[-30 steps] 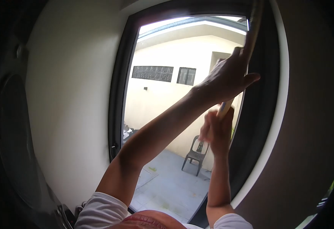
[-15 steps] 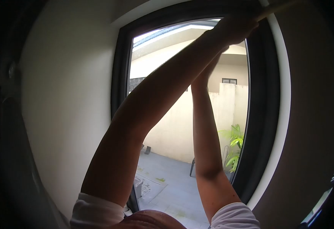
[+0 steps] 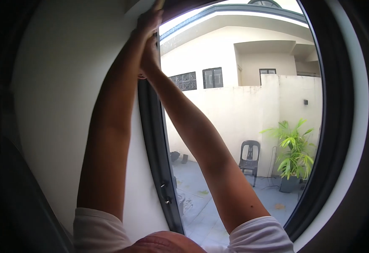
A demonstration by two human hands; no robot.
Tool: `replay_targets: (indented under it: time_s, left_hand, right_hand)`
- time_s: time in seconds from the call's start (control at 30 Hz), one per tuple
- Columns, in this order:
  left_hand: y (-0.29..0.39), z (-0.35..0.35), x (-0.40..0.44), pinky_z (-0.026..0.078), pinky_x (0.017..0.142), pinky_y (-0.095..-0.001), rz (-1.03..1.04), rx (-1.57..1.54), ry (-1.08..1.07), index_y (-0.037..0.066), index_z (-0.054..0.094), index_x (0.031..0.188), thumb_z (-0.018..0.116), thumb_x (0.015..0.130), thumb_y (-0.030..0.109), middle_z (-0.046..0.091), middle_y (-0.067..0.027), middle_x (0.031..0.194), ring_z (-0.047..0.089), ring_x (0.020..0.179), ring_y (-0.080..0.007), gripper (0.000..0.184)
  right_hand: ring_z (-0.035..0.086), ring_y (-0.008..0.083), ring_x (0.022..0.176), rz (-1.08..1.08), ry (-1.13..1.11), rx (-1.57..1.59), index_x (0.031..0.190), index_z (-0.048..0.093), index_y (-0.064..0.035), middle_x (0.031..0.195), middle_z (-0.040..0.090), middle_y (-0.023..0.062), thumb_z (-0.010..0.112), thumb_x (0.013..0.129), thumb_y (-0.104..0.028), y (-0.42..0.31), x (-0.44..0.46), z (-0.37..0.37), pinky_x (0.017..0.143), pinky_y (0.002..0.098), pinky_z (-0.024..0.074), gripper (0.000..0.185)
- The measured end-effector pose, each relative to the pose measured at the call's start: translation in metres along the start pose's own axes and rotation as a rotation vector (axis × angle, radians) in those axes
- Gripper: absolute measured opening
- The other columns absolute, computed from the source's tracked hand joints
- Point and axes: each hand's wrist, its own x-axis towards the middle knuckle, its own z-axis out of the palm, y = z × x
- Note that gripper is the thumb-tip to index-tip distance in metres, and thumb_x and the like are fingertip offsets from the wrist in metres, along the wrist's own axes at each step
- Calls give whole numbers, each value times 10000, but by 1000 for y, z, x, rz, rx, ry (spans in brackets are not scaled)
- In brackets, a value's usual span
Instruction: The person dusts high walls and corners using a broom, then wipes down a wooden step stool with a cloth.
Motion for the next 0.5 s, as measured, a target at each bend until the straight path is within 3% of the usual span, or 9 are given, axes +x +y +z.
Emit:
replay_targets:
  time_s: [0.03, 0.1, 0.13, 0.17, 0.27, 0.3, 0.37, 0.43, 0.5]
  left_hand:
    - [-15, -35, -5, 412, 404, -337, -192, -231, -96, 177, 448, 1232, 470, 918, 247, 507, -81, 603, 509, 463, -182, 322]
    - [-41, -82, -13, 372, 301, -322, -361, -370, -163, 183, 392, 1236, 452, 930, 213, 426, -37, 515, 449, 360, -160, 314]
    - [-42, -90, -25, 382, 313, -317, -302, -212, -131, 158, 399, 1194, 441, 929, 188, 436, -45, 522, 457, 364, -165, 271]
    - [-43, -97, -38, 393, 324, -312, -250, -49, -92, 134, 405, 1153, 431, 928, 162, 446, -54, 528, 465, 369, -169, 228]
    - [-45, -85, -51, 379, 325, -291, -15, 382, -38, 131, 398, 1174, 444, 924, 160, 402, -44, 510, 441, 363, -150, 256]
    - [-52, -79, -42, 379, 336, -276, -35, 238, -188, 134, 390, 1205, 467, 921, 183, 401, -42, 509, 427, 363, -137, 298]
    - [-31, -62, -48, 379, 339, -273, 123, 269, -213, 136, 402, 1208, 479, 921, 238, 418, -44, 509, 439, 365, -139, 314]
    - [7, -69, -72, 455, 503, -352, -39, 278, -142, 181, 421, 1280, 488, 908, 300, 565, -143, 709, 563, 564, -222, 396]
    - [-3, -77, -63, 478, 529, -357, -18, 346, -117, 162, 430, 1268, 490, 896, 280, 586, -147, 724, 588, 583, -234, 395]
  right_hand:
    - [560, 232, 839, 131, -7, 384, 1060, 432, 14, 922, 558, 146, 419, 891, -311, -3, 1, 25, 698, 376, 463, 367]
    - [533, 169, 624, 367, -108, 532, 927, 489, 4, 748, 537, 98, 549, 840, -133, -16, -6, 39, 511, 319, 446, 173]
    - [513, 154, 489, 468, -200, 298, 882, 481, -1, 673, 526, 87, 555, 831, -110, -28, -13, 37, 388, 303, 415, 141]
    - [424, 117, 352, 436, -203, 488, 804, 454, -25, 581, 479, 56, 541, 842, -112, -12, -13, 50, 266, 264, 302, 129]
    - [481, 129, 387, 460, -26, 523, 847, 357, 0, 604, 480, 78, 532, 836, -58, -8, -31, 53, 269, 266, 371, 185]
    - [463, 120, 379, 393, 29, 482, 839, 351, -2, 586, 454, 66, 534, 837, -72, -12, -39, 53, 272, 267, 369, 196]
    - [500, 149, 426, 319, 136, 505, 900, 346, 2, 646, 498, 102, 526, 865, -151, -6, -42, 63, 339, 283, 411, 239]
    - [564, 191, 566, 165, 151, 348, 967, 326, 20, 762, 541, 136, 502, 885, -259, 26, -31, 88, 417, 289, 451, 340]
    - [602, 217, 669, -5, 165, 177, 1003, 313, 34, 845, 564, 156, 483, 897, -335, 66, -14, 114, 468, 291, 476, 421]
